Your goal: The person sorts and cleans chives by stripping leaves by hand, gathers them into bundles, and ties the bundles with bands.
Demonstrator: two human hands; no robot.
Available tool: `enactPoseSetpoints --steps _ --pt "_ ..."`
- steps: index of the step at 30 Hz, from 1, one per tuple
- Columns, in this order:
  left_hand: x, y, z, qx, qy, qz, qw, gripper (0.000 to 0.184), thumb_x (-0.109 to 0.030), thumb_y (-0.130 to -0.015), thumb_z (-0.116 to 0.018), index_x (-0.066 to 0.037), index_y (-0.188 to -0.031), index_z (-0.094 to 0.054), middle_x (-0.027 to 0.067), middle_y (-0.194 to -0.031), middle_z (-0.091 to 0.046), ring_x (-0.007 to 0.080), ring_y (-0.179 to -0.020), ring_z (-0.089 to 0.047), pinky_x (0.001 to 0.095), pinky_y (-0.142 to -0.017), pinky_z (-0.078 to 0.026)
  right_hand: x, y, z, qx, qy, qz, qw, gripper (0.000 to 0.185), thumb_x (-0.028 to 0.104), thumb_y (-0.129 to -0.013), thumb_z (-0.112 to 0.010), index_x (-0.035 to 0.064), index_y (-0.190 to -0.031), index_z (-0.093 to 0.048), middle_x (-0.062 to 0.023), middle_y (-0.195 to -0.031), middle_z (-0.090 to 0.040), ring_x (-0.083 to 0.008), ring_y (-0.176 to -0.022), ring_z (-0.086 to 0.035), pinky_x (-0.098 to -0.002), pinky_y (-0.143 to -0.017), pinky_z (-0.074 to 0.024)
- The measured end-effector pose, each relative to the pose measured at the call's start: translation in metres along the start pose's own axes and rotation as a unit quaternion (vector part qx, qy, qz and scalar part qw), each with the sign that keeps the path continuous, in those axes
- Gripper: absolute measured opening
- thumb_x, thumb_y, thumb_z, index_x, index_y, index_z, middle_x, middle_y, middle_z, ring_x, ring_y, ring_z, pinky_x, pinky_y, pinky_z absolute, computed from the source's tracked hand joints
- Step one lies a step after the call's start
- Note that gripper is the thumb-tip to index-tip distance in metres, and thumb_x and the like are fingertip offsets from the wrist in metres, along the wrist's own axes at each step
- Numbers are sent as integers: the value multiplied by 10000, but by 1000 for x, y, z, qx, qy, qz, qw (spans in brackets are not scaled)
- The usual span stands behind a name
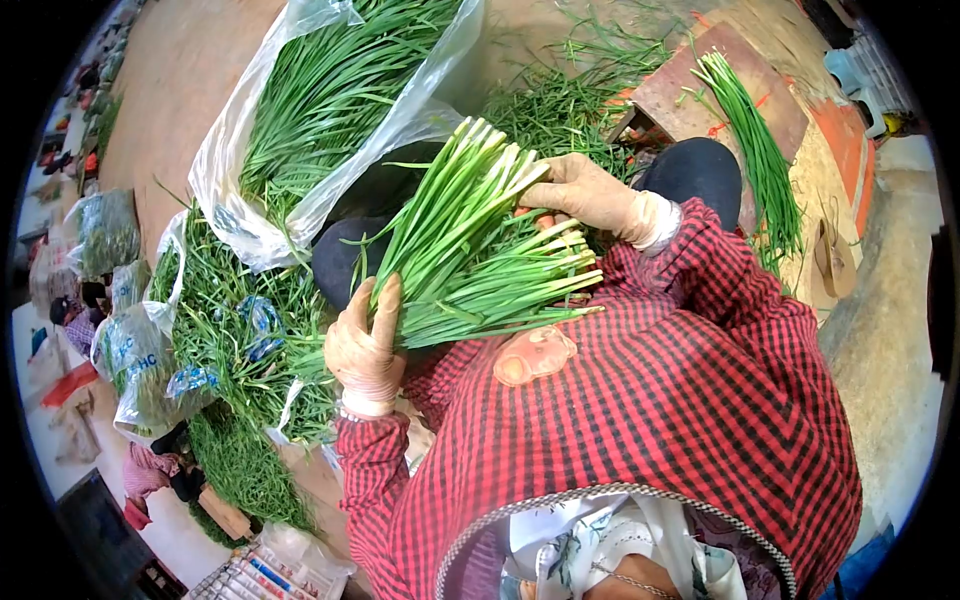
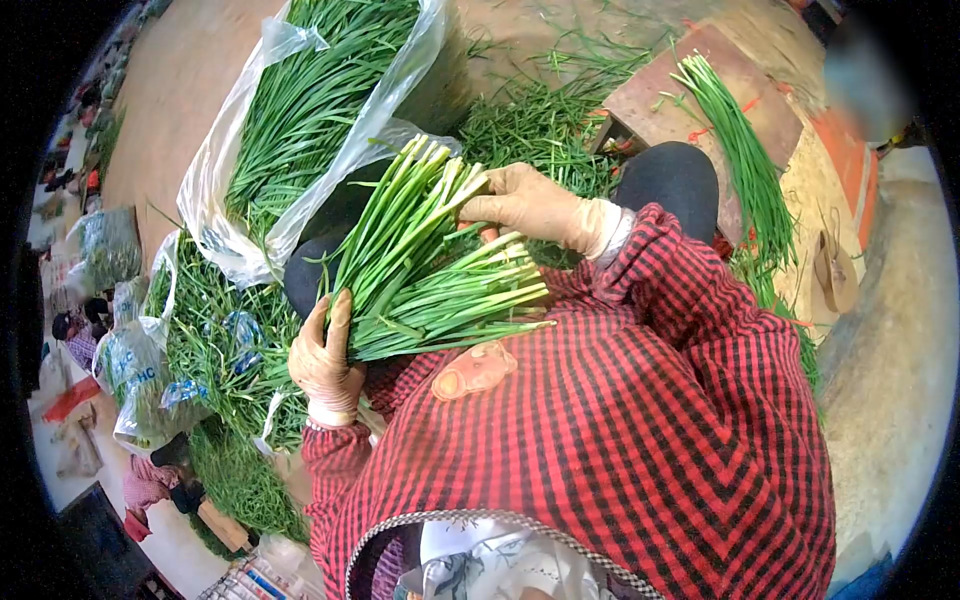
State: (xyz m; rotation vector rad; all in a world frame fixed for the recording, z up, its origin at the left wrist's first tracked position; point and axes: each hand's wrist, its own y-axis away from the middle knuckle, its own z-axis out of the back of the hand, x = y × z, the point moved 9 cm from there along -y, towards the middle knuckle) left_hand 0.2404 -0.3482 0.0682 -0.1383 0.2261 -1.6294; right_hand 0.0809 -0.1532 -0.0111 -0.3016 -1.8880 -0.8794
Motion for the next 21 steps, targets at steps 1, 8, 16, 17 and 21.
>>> enactPoseSetpoints --steps 1,8,16,17,21 --pt "0 0 2 0 0 2 1000 786 62 -544 -601 -228 -1275 -593 85 -1161 -629 300 -965 -632 371 -765 -504 4 4 4 -19 12 7 1000 218 220 -876 -664 44 -1005 -671 8 -818 -678 -52 -608 -575 -189 -546 -468" --pt "5 8 6 -12 -4 -18 1000 679 23 -607 -612 -212 -1244 -618 99 -1155 -640 297 -937 -641 368 -746 -506 43 25 176 -331 517 -9 789 316 301 -873 -620 52 -1063 -669 -107 -907 -680 -229 -838 -651 -349 -818 -522" --pt "2 8 3 -3 -16 -34 999 699 33 -627 -625 -227 -1275 -593 84 -1161 -639 280 -932 -636 361 -732 -501 67 14 6 -63 422 285 858 238 280 -817 -714 79 -939 -671 -113 -1163 -561 -274 -1158 -501 -384 -1013 -383" --pt "1 9 5 -12 -19 -37 999 700 32 -630 -631 -228 -1278 -590 82 -1162 -639 277 -931 -636 359 -730 -500 59 9 3 -68 436 283 851 215 261 -813 -717 74 -905 -667 -114 -1157 -562 -275 -1144 -507 -383 -1005 -387" --pt "2 13 6 -12 -23 -32 999 689 24 -635 -645 -227 -1274 -593 78 -1165 -639 270 -927 -636 355 -724 -497 64 10 7 -47 351 290 889 107 151 -809 -698 63 -834 -643 -83 -1134 -584 -219 -1083 -540 -345 -969 -417"
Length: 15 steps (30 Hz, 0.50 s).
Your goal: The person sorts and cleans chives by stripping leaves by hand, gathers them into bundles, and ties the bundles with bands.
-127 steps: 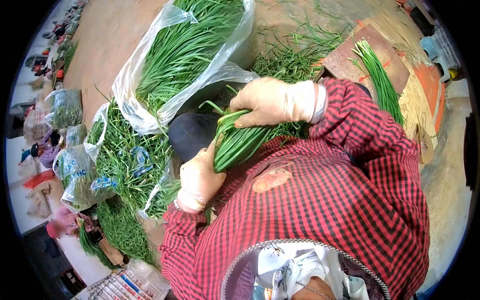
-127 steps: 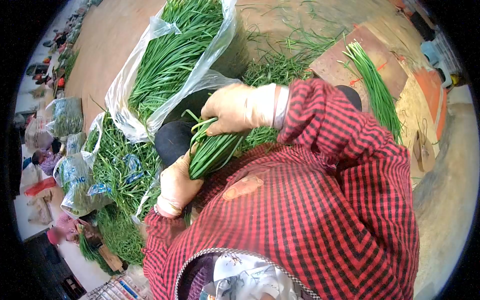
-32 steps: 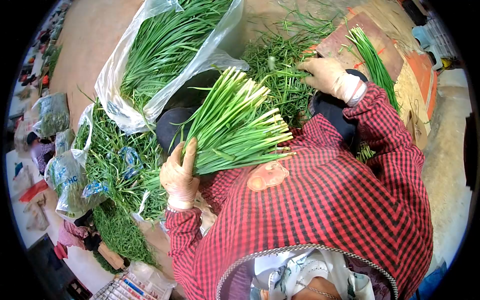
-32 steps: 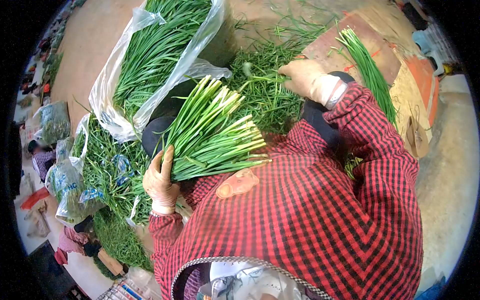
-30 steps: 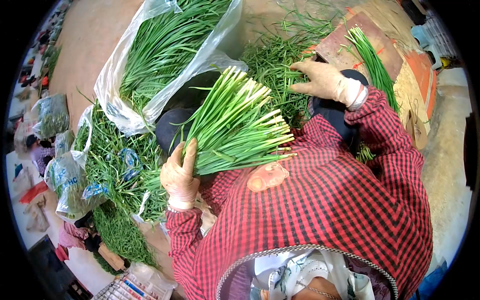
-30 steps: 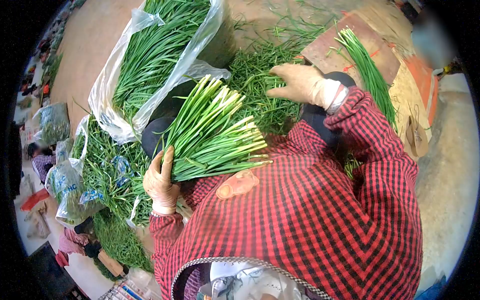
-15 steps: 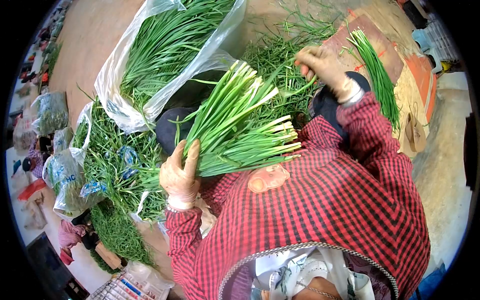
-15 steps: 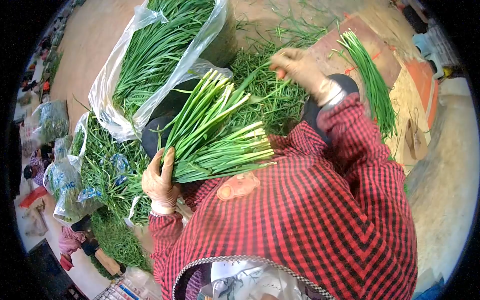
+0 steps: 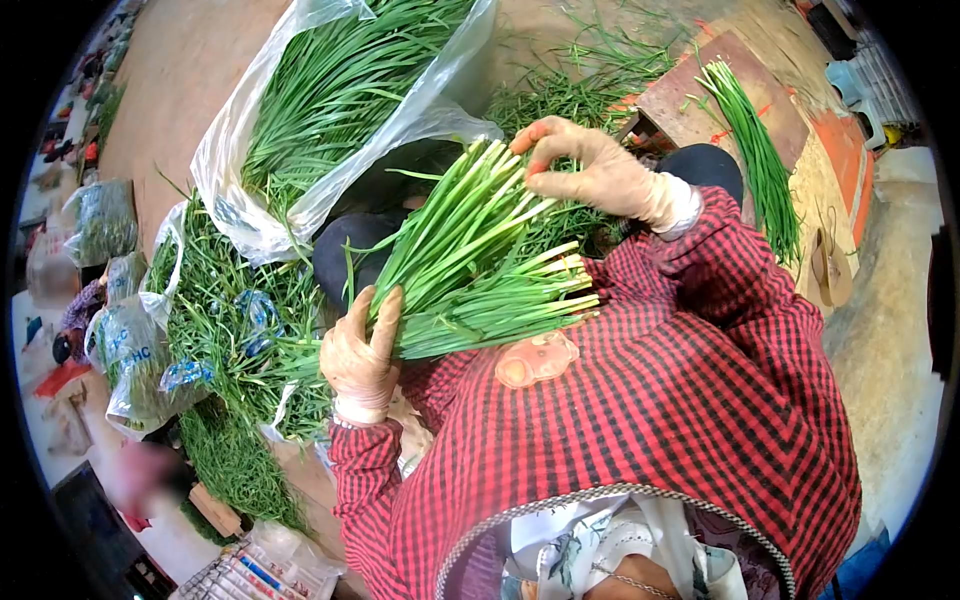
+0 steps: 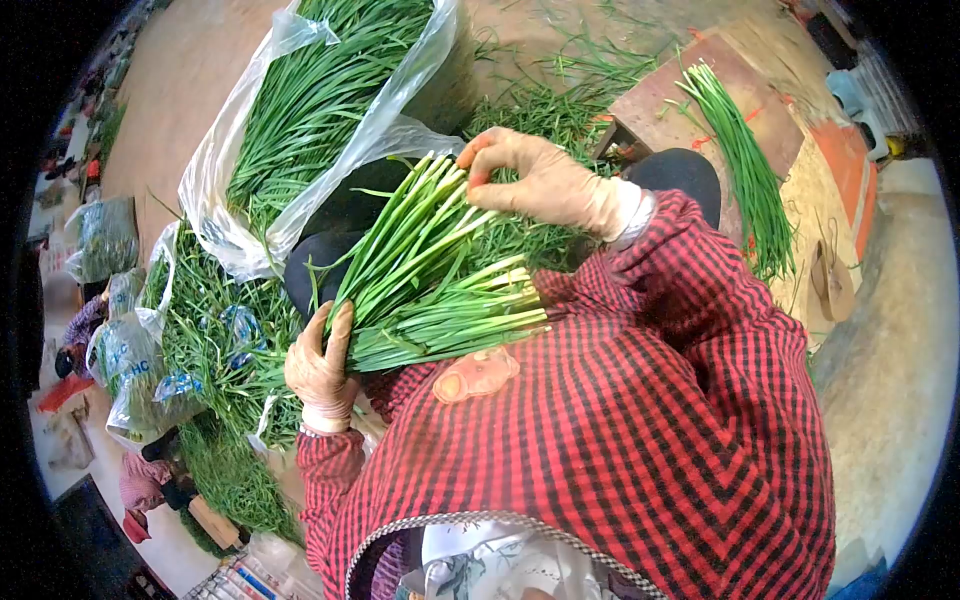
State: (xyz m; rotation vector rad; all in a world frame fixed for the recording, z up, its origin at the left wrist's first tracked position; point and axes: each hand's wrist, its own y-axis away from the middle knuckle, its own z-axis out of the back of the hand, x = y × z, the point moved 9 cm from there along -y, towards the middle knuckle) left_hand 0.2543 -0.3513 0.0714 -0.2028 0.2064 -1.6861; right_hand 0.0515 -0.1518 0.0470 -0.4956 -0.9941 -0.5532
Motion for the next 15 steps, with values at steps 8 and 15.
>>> enactPoseSetpoints --steps 8,15 --pt "-4 0 0 -12 30 -12 999 682 27 -623 -645 -207 -1262 -599 81 -1167 -639 260 -924 -637 353 -717 -492 -126 34 128 -220 98 -280 929 282 207 -883 -621 41 -1108 -586 -58 -991 -634 -164 -845 -616 -283 -671 -513" --pt "-10 -7 -1 -7 29 -35 999 728 9 -567 -665 -207 -1258 -595 79 -1180 -629 252 -893 -635 352 -695 -484 -43 6 -5 161 -16 -192 968 498 464 -852 -657 54 -1133 -681 -177 -1390 -489 -275 -1273 -464 -367 -1069 -342"
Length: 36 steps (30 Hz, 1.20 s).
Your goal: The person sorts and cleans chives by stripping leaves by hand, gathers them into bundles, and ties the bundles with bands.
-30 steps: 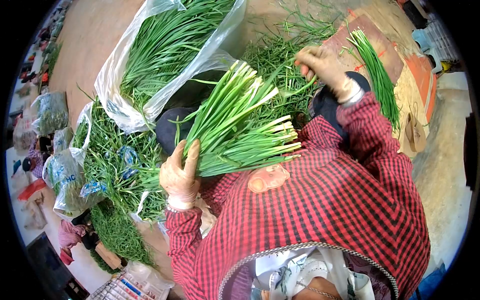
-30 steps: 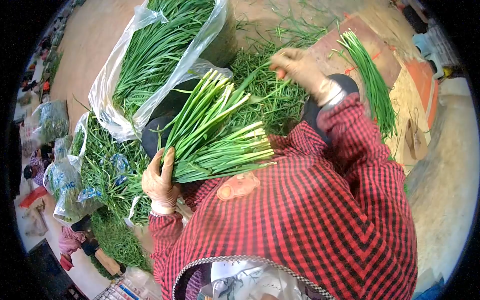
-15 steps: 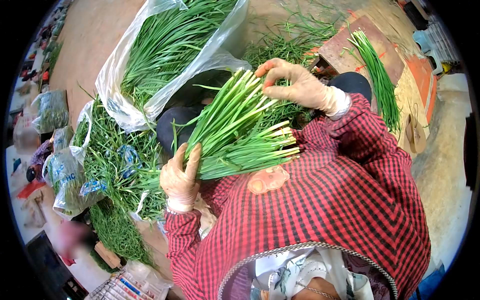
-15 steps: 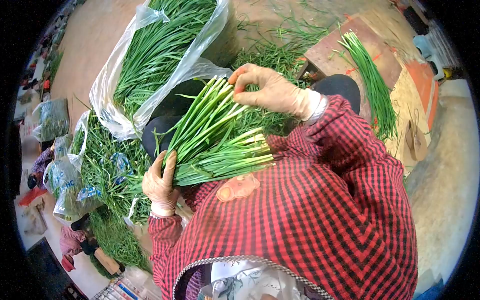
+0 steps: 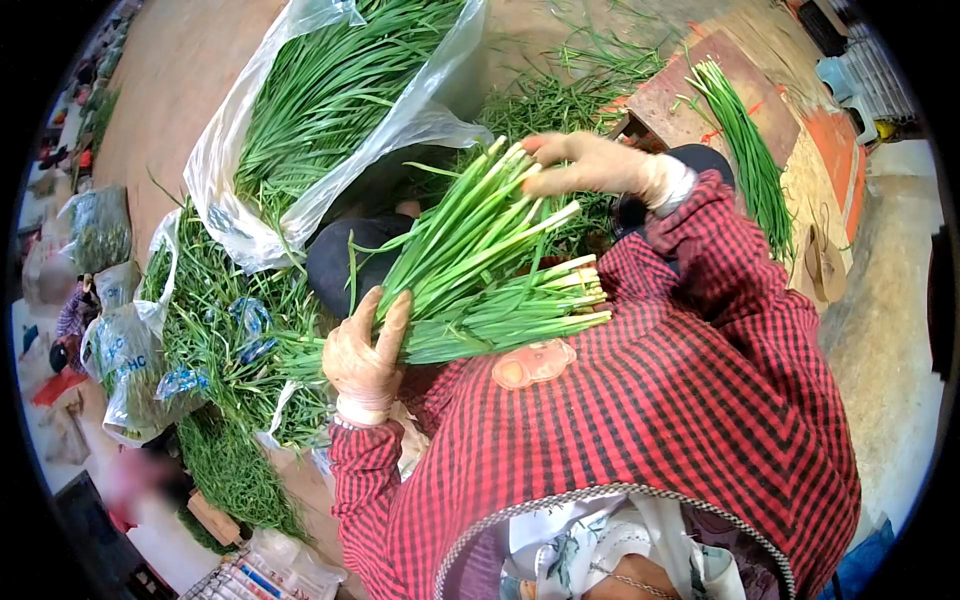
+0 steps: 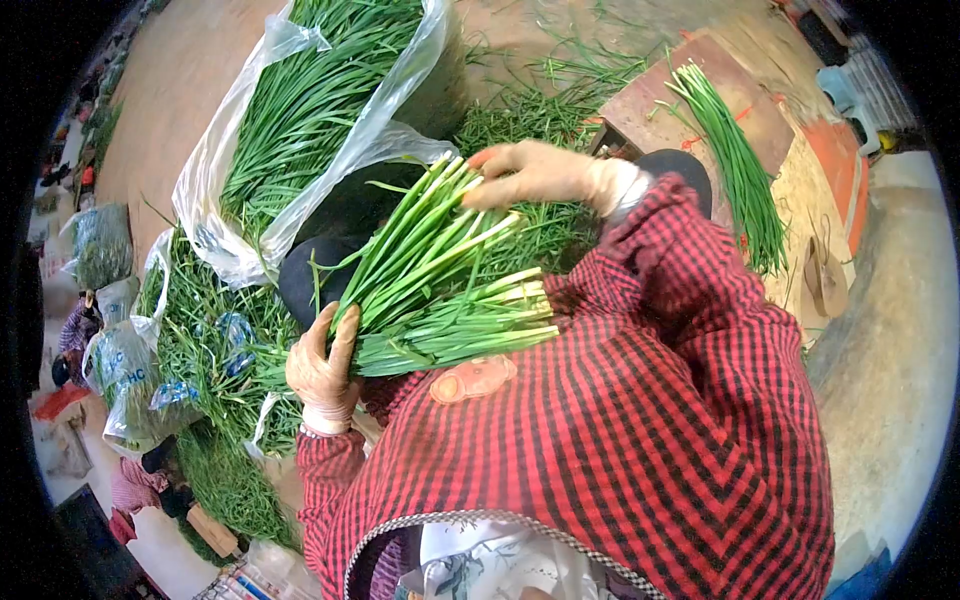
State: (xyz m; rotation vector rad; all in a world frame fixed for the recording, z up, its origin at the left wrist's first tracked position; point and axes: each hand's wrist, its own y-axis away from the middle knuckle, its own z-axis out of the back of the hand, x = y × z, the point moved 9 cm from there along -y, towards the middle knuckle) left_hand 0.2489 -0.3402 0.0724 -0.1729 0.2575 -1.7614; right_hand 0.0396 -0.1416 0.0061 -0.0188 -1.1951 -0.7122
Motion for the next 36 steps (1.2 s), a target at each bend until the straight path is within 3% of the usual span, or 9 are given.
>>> enactPoseSetpoints --steps 2,6,14,21,26,27,30,33,36 --pt "-4 -1 0 3 -2 -21 1000 736 1 -548 -675 -212 -1248 -600 74 -1185 -625 246 -864 -630 351 -689 -480 5 -9 -31 81 -122 -45 988 423 212 -837 -712 25 -1203 -611 -57 -1138 -664 -154 -1024 -596 -291 -931 -463" --pt "-5 -2 2 5 -19 -21 1000 719 -10 -569 -662 -231 -1250 -596 61 -1176 -626 239 -843 -627 347 -687 -479 18 -28 -53 90 -237 84 964 408 224 -838 -741 39 -1183 -625 -33 -1087 -675 -132 -982 -605 -291 -875 -489" --pt "-1 -4 -2 -2 0 -11 1000 676 -16 -609 -652 -233 -1247 -599 56 -1170 -628 239 -866 -631 353 -703 -489 9 -10 -39 -66 -271 56 959 360 170 -786 -756 35 -1110 -676 -46 -997 -707 -111 -890 -624 -284 -826 -505" --pt "-6 0 -12 44 35 -22 998 689 -25 -614 -679 -252 -1260 -595 50 -1177 -627 242 -878 -632 362 -716 -496 -4 0 -43 -69 -173 82 979 279 167 -828 -705 33 -1070 -671 -72 -982 -716 -128 -870 -640 -292 -812 -509" --pt "-7 3 -14 56 46 -16 997 717 -18 -591 -678 -256 -1262 -595 56 -1183 -626 248 -910 -631 367 -727 -496 -17 -2 -17 -109 154 20 982 244 141 -859 -634 -8 -1052 -653 -156 -895 -709 -230 -769 -676 -324 -760 -531" --pt "-4 4 -13 59 48 0 997 729 -15 -579 -677 -255 -1263 -596 57 -1183 -626 251 -922 -630 371 -731 -495 0 12 6 -247 96 151 952 227 157 -881 -625 -1 -1039 -664 -117 -869 -715 -197 -709 -670 -310 -717 -540" --pt "7 10 -7 40 38 32 998 748 4 -575 -675 -274 -1265 -592 58 -1168 -622 244 -881 -631 359 -708 -491 -72 19 71 -281 -7 -100 954 350 283 -910 -632 -8 -1102 -657 -57 -830 -694 -106 -658 -637 -271 -632 -524" --pt "11 13 -6 13 41 37 998 739 5 -582 -676 -269 -1263 -593 59 -1164 -628 244 -873 -632 358 -700 -488 -84 20 89 -176 181 -208 945 539 371 -882 -645 -9 -1258 -576 -166 -1128 -668 -234 -934 -679 -355 -869 -519" --pt "7 8 -7 14 47 24 999 706 -2 -606 -671 -266 -1257 -600 60 -1159 -632 242 -850 -629 359 -698 -488 -4 -11 46 -137 154 41 978 869 527 -853 -635 4 -1461 -300 -219 -1519 -275 -317 -1416 -251 -384 -1151 -243"
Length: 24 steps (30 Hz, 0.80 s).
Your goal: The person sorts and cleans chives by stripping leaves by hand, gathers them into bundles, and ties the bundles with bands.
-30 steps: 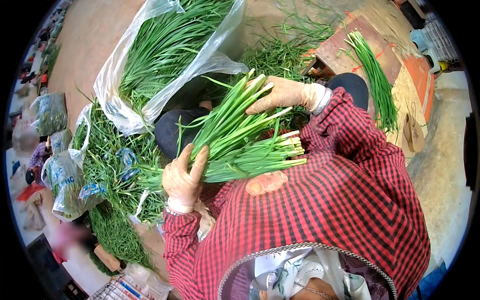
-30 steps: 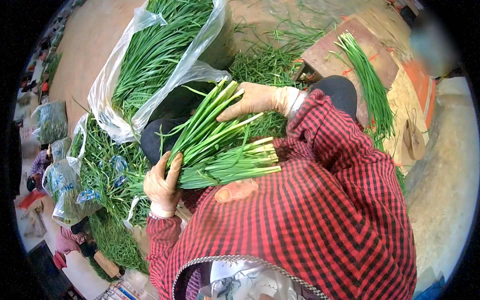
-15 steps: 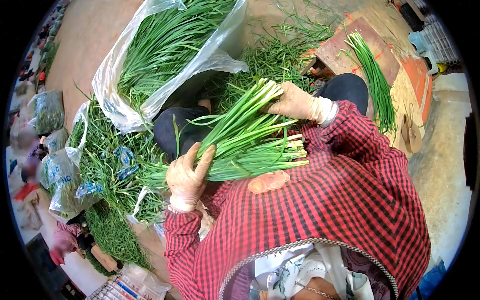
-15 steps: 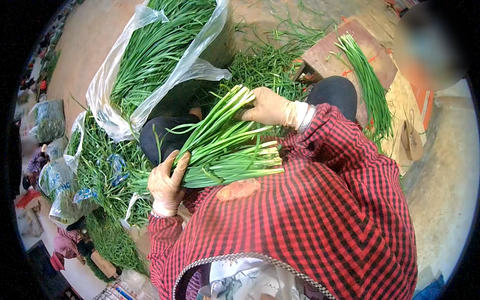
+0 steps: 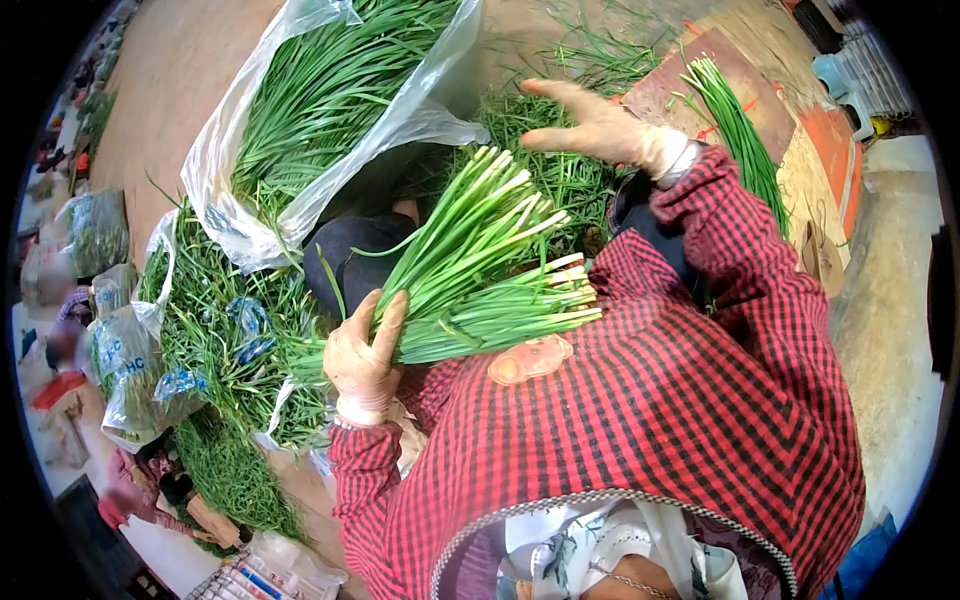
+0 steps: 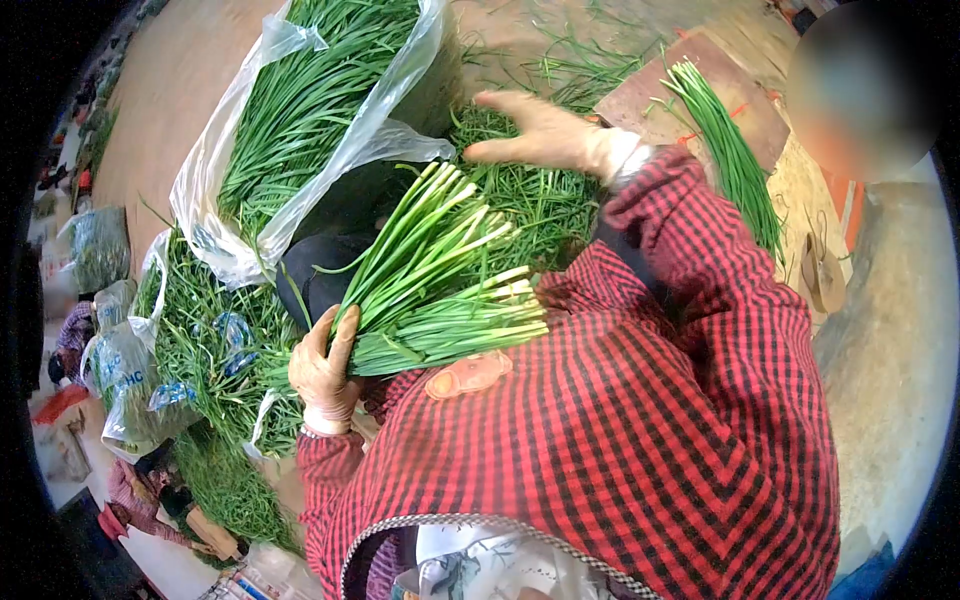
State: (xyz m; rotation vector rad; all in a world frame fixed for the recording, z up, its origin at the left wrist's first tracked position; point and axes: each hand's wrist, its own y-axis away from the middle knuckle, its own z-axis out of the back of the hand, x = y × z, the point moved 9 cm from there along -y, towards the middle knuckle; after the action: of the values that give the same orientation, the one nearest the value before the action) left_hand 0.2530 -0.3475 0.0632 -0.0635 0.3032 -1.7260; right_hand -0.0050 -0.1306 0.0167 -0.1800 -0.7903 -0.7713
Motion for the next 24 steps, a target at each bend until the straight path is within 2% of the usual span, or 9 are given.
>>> enactPoseSetpoints --steps 1,2,5,7,10,13,18,20,24 --pt "-3 -2 -1 1 -10 -8 1000 687 -10 -619 -669 -265 -1253 -604 61 -1160 -632 239 -842 -628 358 -698 -487 30 -1 -10 33 -30 0 999 854 533 -852 -635 -2 -1445 -331 -223 -1498 -314 -325 -1397 -293 -385 -1144 -261" --pt "-6 -4 -2 3 -20 -16 1000 668 -17 -631 -667 -264 -1249 -607 63 -1161 -631 237 -835 -627 358 -697 -487 46 -7 -23 13 -44 66 997 763 547 -858 -613 -19 -1351 -473 -230 -1327 -523 -319 -1267 -474 -376 -1082 -352" --pt "-7 -5 1 2 -20 -20 1000 640 -25 -649 -663 -261 -1241 -614 63 -1164 -630 236 -838 -625 353 -694 -485 53 -16 -59 153 -107 42 982 480 430 -920 -580 22 -1167 -640 -153 -1061 -681 -242 -1008 -630 -347 -929 -470" --pt "-3 2 4 5 -15 -5 1000 685 -5 -605 -669 -244 -1244 -613 65 -1166 -633 251 -890 -631 360 -716 -492 41 -18 -32 -50 -219 91 970 356 349 -956 -538 37 -986 -705 -91 -836 -709 -181 -786 -642 -321 -774 -502" --pt "5 13 11 -41 -34 14 999 667 12 -599 -666 -222 -1223 -630 85 -1144 -651 273 -938 -647 354 -736 -504 -24 -7 0 -11 -90 -77 993 427 400 -950 -543 2 -1018 -681 -125 -923 -700 -186 -863 -642 -304 -823 -497" --pt "11 14 10 -57 -42 37 997 663 17 -603 -653 -218 -1222 -633 89 -1153 -649 277 -949 -646 359 -740 -504 -40 25 -14 3 -46 -74 996 513 484 -926 -560 3 -1053 -685 -144 -993 -690 -213 -926 -636 -314 -860 -490" --pt "5 1 5 -39 -37 14 998 682 39 -605 -622 -222 -1235 -631 86 -1167 -642 280 -956 -641 366 -749 -501 25 34 -66 162 -230 -106 954 626 585 -866 -596 -8 -1038 -699 -159 -1007 -692 -244 -935 -627 -347 -873 -479" --pt "4 0 5 -37 -41 12 998 680 36 -610 -613 -223 -1238 -629 84 -1171 -640 279 -957 -640 363 -753 -501 20 29 -84 183 -156 -109 964 500 479 -867 -626 -4 -968 -710 -120 -899 -701 -201 -843 -628 -320 -827 -479" --pt "10 1 10 -27 -51 35 998 764 63 -552 -612 -227 -1259 -613 91 -1175 -634 302 -996 -631 373 -779 -505 16 29 -71 80 -240 -97 963 318 321 -872 -618 30 -951 -719 -64 -887 -705 -152 -838 -620 -296 -802 -477"
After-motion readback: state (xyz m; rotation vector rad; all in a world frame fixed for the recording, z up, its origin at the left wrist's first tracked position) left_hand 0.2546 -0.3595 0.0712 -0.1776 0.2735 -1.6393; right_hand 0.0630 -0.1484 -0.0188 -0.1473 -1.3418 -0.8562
